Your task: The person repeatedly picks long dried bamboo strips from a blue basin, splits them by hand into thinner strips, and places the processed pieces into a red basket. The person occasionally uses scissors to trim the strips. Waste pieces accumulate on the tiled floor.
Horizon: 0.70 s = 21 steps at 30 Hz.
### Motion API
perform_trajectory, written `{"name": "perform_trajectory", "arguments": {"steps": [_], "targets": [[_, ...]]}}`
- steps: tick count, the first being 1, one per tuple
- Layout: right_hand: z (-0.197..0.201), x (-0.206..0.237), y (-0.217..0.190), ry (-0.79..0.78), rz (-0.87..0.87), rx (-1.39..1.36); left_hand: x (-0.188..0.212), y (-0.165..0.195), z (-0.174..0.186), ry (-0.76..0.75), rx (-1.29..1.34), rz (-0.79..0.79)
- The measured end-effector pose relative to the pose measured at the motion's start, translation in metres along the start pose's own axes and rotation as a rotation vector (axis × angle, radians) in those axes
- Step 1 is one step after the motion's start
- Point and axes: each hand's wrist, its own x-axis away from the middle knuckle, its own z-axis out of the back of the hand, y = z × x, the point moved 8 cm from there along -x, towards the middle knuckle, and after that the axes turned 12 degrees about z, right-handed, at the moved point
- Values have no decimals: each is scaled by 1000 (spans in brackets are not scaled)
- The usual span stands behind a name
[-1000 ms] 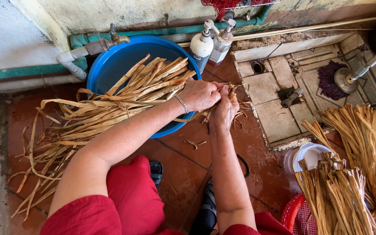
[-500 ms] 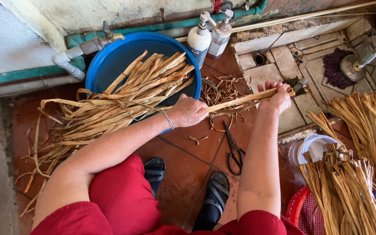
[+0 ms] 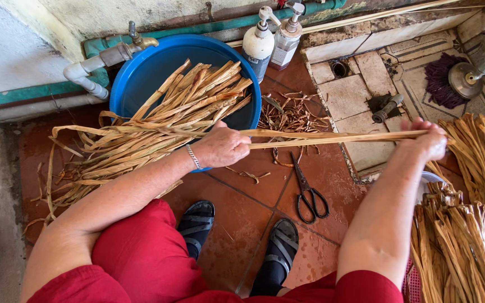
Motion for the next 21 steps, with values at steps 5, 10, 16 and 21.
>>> {"name": "perform_trajectory", "arguments": {"steps": [5, 10, 16, 21], "targets": [[12, -32, -39, 1, 92, -86, 32, -34, 5, -104, -34, 200], [12, -42, -51, -27, 191, -50, 62, -77, -7, -247, 16, 401], [-31, -4, -46, -429, 182, -57, 86, -129, -12, -407, -264, 652], [-64, 59, -27, -681, 1, -128, 50, -163, -1, -242, -129, 780]]}}
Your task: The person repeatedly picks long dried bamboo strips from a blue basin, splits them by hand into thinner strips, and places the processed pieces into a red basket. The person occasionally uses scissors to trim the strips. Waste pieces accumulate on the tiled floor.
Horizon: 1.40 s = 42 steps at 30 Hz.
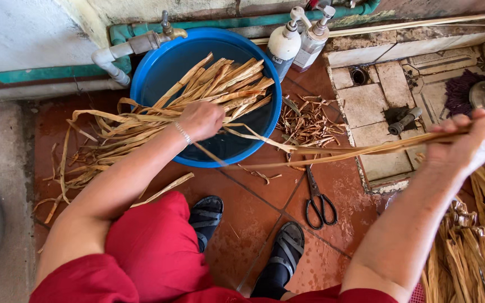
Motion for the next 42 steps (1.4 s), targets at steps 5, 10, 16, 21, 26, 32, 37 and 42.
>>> {"name": "perform_trajectory", "arguments": {"steps": [5, 10, 16, 21, 26, 32, 37, 42], "targets": [[-57, 72, 50, -122, -48, 183, -32, 26, 25, 405, -140, -131], [-104, 144, 93, -340, -67, 317, -30, 32, 37, 519, -14, -166], [-129, 197, 139, -512, -393, 534, -14, 84, 76, 343, 606, -303], [-130, 193, 126, -479, -224, 232, 14, 145, 99, 261, 710, -480], [-112, 178, 115, -437, -179, 173, 25, 186, 101, 82, 819, -626], [-120, 182, 101, -489, -216, 68, 7, 225, 108, 37, 682, -522], [-124, 174, 88, -451, -201, -88, 8, 252, 111, 49, 779, -517], [-113, 169, 97, -381, -193, -42, 3, 255, 84, -270, 781, -274]]}}
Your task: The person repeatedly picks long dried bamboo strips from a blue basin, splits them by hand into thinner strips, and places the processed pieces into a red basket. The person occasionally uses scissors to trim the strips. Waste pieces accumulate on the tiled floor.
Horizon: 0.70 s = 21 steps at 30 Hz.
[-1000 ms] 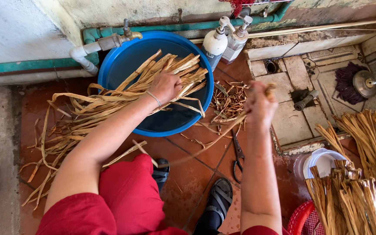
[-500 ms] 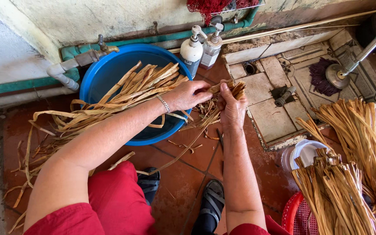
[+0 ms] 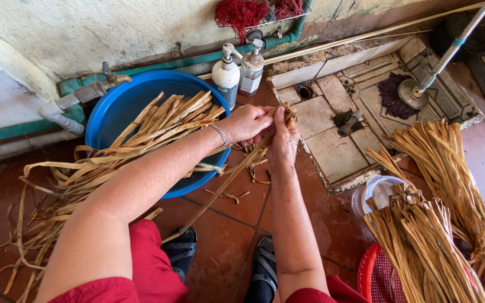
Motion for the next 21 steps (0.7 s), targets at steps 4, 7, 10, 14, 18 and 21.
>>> {"name": "perform_trajectory", "arguments": {"steps": [4, 7, 10, 14, 18, 21], "targets": [[5, -1, 12, -28, -94, 67, -2, 5, -1, -31, -12, 15], [17, -8, 14, 104, -58, 105, -5, 6, -4, -50, 136, 25], [23, -15, 27, 179, -98, 80, -8, -8, -9, -36, 154, 131], [42, -23, 44, 401, -176, -104, -8, -27, -21, -50, 94, 209], [65, -32, 45, 520, -231, -141, -3, -43, -38, -99, 59, 240], [89, -40, 40, 616, -241, -132, 3, -50, -46, -118, 21, 248]]}}
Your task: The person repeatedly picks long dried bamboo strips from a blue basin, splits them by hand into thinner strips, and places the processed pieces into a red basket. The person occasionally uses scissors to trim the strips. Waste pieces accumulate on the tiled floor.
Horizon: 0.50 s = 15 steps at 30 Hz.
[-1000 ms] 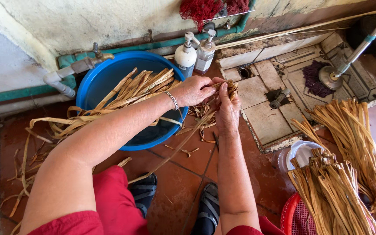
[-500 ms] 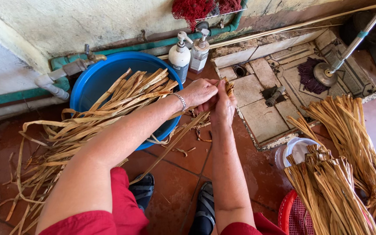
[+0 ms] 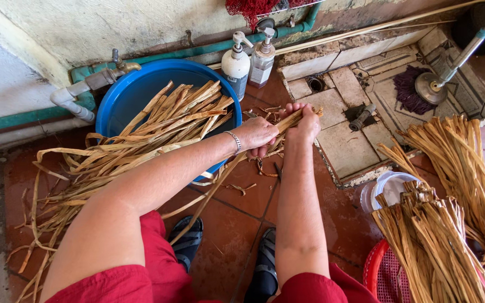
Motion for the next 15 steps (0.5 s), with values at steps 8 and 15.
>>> {"name": "perform_trajectory", "arguments": {"steps": [8, 15], "targets": [[48, -42, -52, 233, 53, -30, 24, -33, -24, -154, -24, -35], [64, -51, -80, 250, 111, -43, 42, -41, -22, -180, -59, -121]]}}
